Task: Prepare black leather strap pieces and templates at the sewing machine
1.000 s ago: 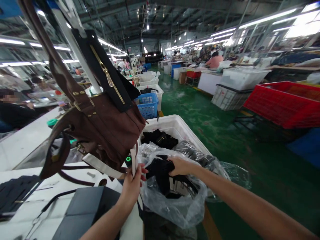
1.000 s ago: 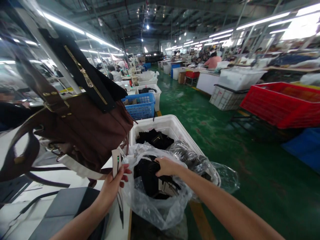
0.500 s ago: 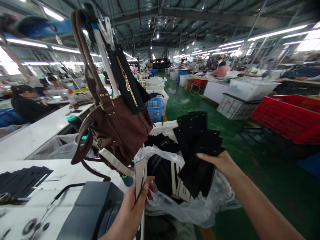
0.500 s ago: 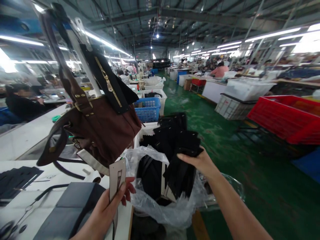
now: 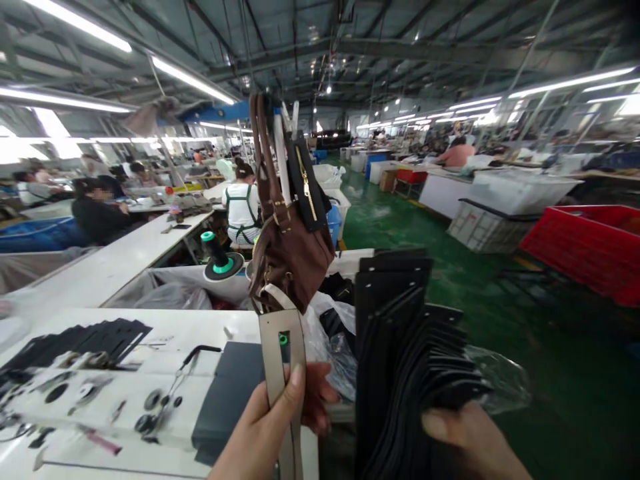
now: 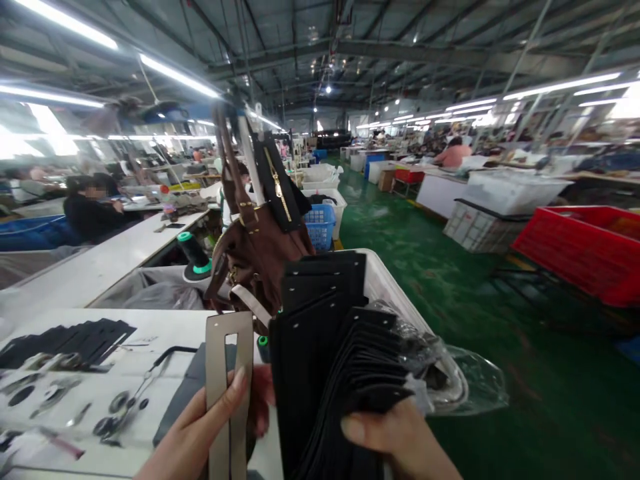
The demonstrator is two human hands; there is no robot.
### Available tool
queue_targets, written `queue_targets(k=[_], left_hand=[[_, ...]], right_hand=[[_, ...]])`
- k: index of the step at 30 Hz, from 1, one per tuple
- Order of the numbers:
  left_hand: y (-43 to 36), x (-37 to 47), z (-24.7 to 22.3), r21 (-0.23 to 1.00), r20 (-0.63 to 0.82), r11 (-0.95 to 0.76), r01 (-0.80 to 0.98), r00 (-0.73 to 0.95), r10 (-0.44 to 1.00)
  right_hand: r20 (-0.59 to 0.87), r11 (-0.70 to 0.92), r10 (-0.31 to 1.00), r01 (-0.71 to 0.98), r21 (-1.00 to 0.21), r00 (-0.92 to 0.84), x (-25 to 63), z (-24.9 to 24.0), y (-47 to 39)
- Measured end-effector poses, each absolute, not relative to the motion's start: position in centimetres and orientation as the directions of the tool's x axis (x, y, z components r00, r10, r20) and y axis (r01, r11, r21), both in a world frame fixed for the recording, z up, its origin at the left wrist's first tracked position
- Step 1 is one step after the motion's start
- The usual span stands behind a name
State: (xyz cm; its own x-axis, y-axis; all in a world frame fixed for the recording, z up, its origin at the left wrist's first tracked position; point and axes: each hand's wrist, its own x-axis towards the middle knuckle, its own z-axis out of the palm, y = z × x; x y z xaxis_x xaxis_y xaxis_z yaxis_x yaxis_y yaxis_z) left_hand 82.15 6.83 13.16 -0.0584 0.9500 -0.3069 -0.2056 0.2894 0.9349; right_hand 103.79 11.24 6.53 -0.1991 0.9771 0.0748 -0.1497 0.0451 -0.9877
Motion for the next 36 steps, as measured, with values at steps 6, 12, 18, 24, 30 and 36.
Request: queue_targets(k=[6,12,18,24,30,36], left_hand=[[2.4,74.5,13.7,0.952,-0.222,0.139,-0.273,-0.3,0.928],[-3.1,66.2,15.2,0.929,-0.114,-0.025,-0.37,-0.348,0.931],[-7.0,60.9,12.1,0.994,0.106,-0.068,0.086,-0.604,0.79],[-9.4,54.9,8.8,0.878,0.353,-0.016,0.478,-0.624,0.698],[-12.0,49.4,8.0,1.0,-0.012,0.018,0.008,-0.451,0.893],[-13.9,48.8,6.3,0.9,-0.231,0.148,-0.409,-0.16,0.96]], right_hand=[[-0.166,-0.276,0.934,-0.343,-0.898,-0.315,93.0,10.9,7.3],[-0.032,-0.183,0.911,-0.332,-0.925,-0.411,80.9,11.3,4.9],[-0.131,-0.308,0.899,-0.39,-0.868,-0.419,69.2,10.2,1.2],[-0.168,-0.392,0.859,-0.411,-0.823,-0.483,63.5,9.6,-2.2],[-0.114,-0.418,0.805,-0.422,-0.805,-0.582,60.8,9.7,-4.3],[0.069,-0.21,0.829,-0.422,-0.882,-0.556,58.7,9.8,-5.7]])
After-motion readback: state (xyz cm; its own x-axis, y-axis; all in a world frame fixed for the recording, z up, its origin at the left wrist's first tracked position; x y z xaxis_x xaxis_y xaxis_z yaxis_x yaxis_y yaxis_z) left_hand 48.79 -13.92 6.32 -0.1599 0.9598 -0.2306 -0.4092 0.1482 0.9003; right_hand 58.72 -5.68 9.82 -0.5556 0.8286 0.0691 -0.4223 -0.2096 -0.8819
